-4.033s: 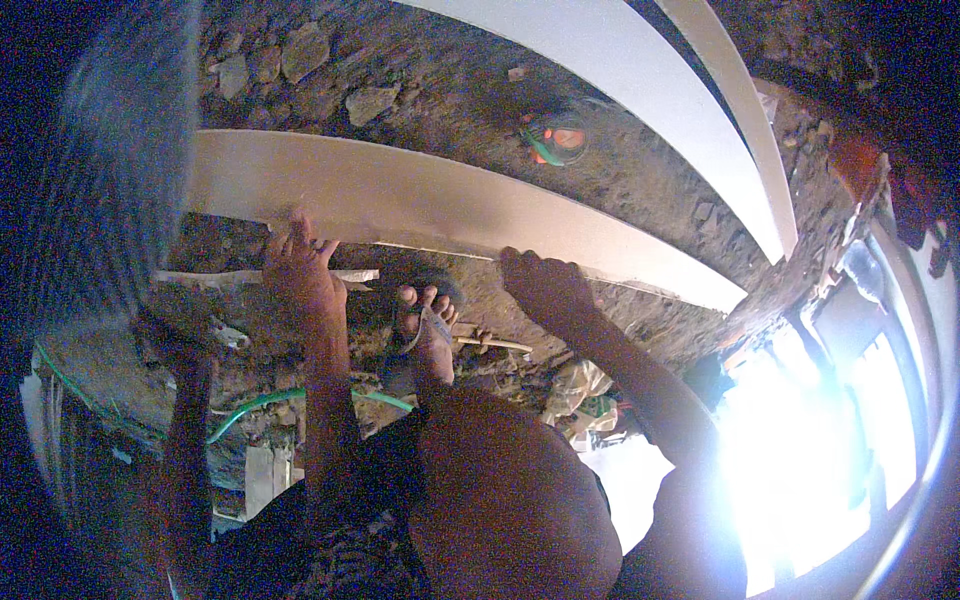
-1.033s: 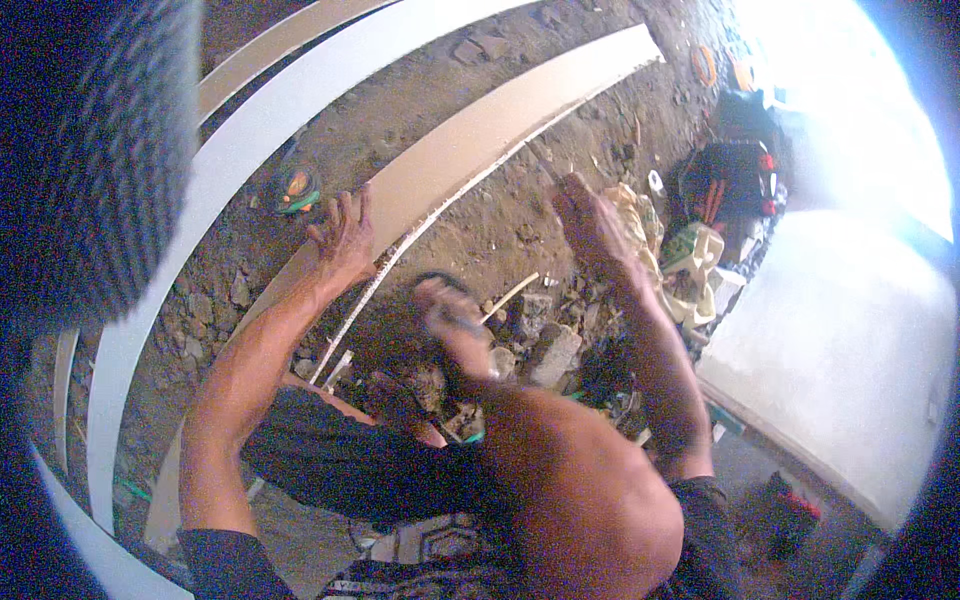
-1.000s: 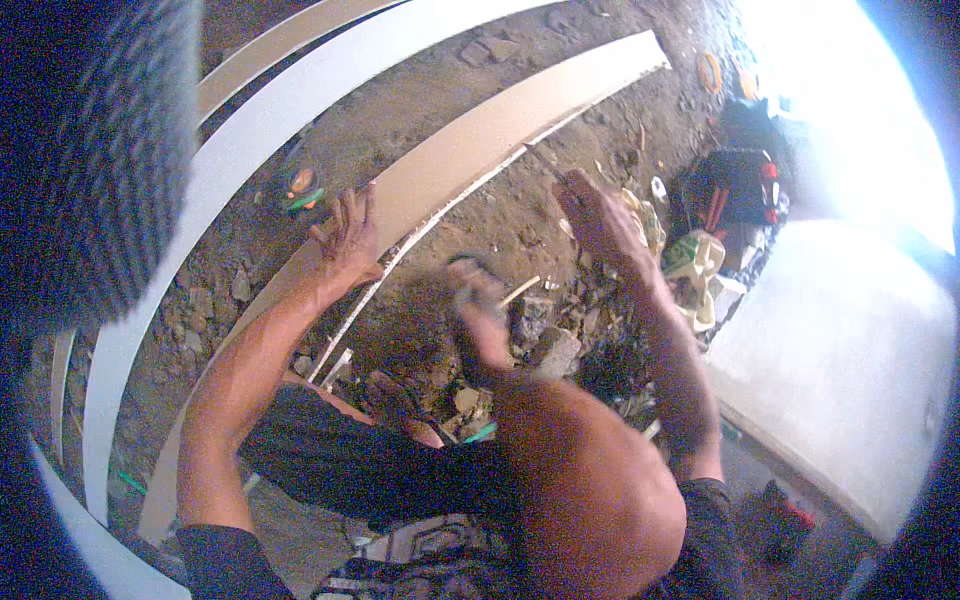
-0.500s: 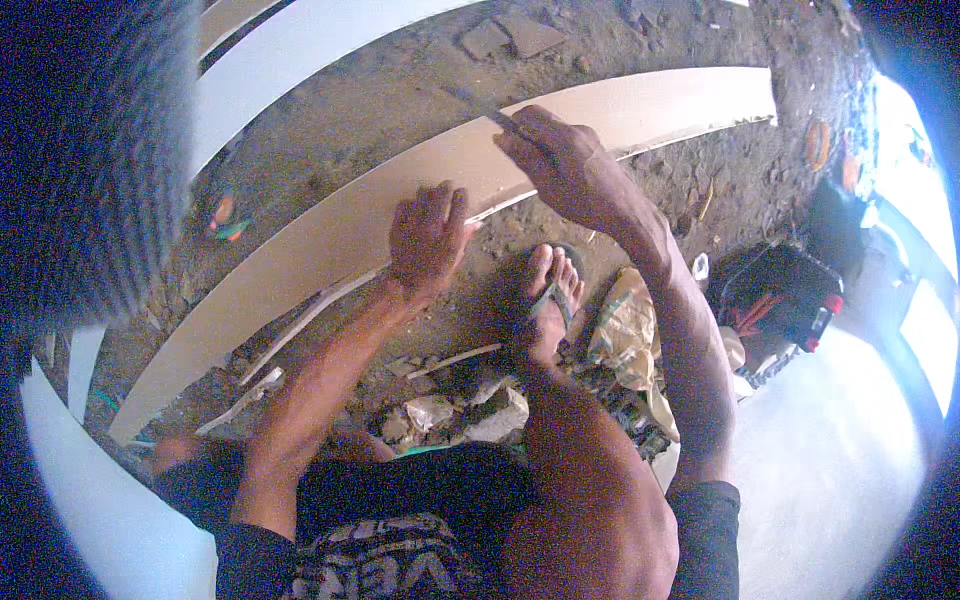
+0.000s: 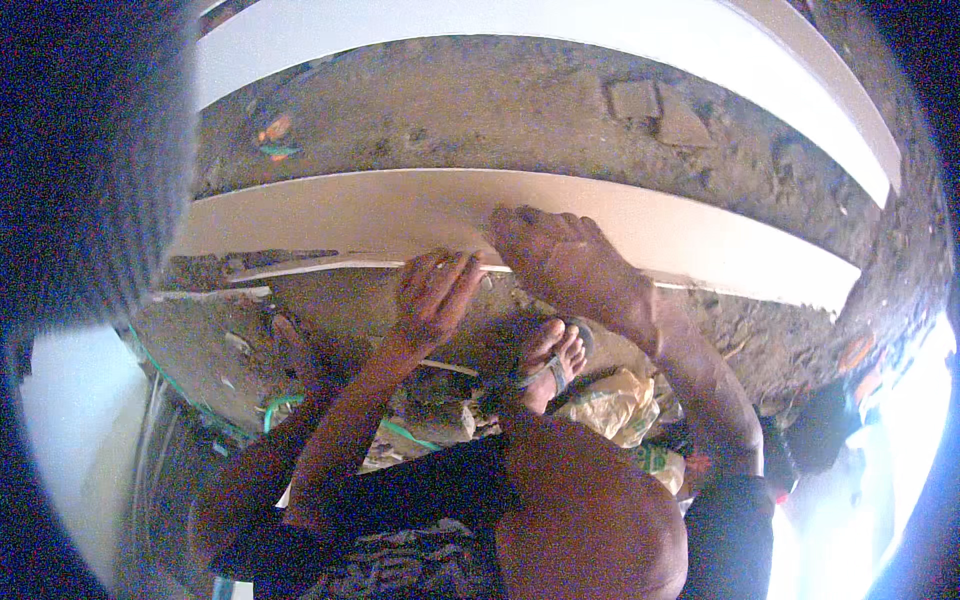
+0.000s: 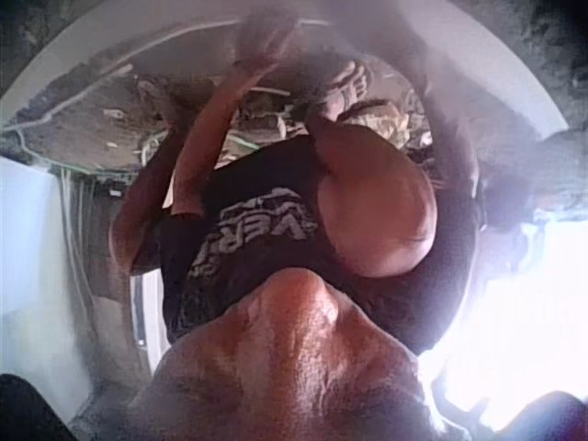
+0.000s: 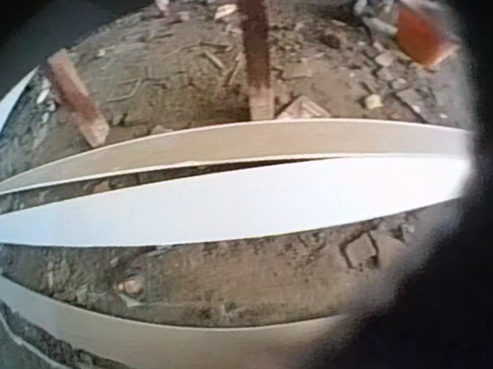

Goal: The person uses a utility knife to score and snap a long plank into smaller pieces. They repeatedly score the plank along a straight line and then apply pressure to snap it apart.

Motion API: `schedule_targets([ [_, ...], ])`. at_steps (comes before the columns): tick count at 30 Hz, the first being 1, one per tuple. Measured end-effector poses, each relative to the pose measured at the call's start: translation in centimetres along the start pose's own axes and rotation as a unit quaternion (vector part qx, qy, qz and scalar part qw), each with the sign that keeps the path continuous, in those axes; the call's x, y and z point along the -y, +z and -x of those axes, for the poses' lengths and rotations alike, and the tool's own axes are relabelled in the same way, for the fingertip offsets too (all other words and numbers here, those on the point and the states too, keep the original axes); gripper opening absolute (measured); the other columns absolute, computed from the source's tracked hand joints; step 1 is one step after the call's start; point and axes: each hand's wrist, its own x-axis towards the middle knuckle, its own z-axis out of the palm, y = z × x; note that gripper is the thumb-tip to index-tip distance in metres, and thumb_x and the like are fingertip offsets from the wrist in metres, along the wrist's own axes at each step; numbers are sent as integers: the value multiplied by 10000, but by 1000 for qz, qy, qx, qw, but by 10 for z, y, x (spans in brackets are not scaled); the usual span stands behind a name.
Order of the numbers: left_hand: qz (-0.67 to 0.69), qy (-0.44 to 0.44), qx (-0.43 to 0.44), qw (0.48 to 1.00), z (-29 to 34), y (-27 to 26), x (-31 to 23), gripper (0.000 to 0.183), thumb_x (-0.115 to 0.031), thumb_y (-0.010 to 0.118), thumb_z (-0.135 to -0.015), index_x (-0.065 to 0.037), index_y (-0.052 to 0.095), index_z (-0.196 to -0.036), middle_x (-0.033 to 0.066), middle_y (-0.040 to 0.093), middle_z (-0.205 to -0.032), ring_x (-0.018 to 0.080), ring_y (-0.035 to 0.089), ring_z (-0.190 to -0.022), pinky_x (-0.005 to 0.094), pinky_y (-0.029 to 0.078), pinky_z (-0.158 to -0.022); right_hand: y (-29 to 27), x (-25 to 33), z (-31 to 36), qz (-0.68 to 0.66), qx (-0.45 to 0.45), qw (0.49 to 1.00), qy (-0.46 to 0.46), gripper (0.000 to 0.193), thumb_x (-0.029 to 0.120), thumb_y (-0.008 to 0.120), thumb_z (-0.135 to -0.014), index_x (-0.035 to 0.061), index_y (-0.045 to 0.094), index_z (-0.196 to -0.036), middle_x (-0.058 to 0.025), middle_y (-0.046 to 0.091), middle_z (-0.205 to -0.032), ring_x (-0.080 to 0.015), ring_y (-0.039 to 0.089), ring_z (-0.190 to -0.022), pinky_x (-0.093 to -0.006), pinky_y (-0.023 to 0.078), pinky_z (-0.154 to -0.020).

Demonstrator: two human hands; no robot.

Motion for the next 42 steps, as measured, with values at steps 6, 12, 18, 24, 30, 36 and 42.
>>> schedule_targets([
  [6,-69,-71,-54,994,36,-20,25,303,-137,779,-765,-63,731,-1056,61,663,-1075,269,652,-984,414,527,-848,7,25,-29,84,80,993,-38,233,179,541,-934,49,547,-1127,-159,678,-923,-359,703,-830,-495,568,-703],
  [12,-80,-69,-1,994,35,-42,57,290,-110,722,-802,-25,712,-1078,88,678,-1109,295,644,-1051,443,529,-895,7,33,-34,99,123,987,-36,169,113,534,-908,27,538,-1053,-170,684,-923,-367,710,-797,-494,575,-662],
  [18,-105,10,57,993,39,-49,69,296,-59,656,-820,-18,696,-1111,93,686,-1108,267,637,-1095,414,533,-924,16,28,-37,98,122,986,-50,162,113,528,-913,19,542,-1044,-184,683,-881,-372,709,-787,-498,582,-659],
  [24,-106,25,35,993,47,-37,79,272,-55,649,-819,-18,696,-1085,76,685,-1044,250,643,-1088,398,538,-918,-7,33,-43,121,217,969,10,183,141,499,-939,24,547,-1072,-181,691,-892,-384,706,-778,-499,588,-662],
  [30,-110,22,57,992,39,-42,75,275,-52,669,-797,-18,696,-1069,72,680,-1018,249,647,-1083,387,542,-888,0,13,-24,151,204,967,-8,199,156,484,-952,21,542,-1086,-182,693,-901,-357,714,-770,-474,597,-624],
  [36,-118,29,51,991,34,-47,75,288,-48,683,-783,-22,702,-1069,72,683,-1016,256,663,-1046,382,554,-864,-21,2,-14,193,231,953,-29,192,159,491,-951,-4,529,-1044,-175,690,-897,-352,710,-755,-458,593,-608],
  [42,-116,23,47,992,27,-48,71,257,-28,680,-781,-17,718,-1035,79,691,-991,258,677,-1006,387,561,-848,-25,-22,9,163,226,960,-25,153,143,494,-950,6,536,-1005,-174,685,-885,-330,713,-737,-463,588,-595],
])
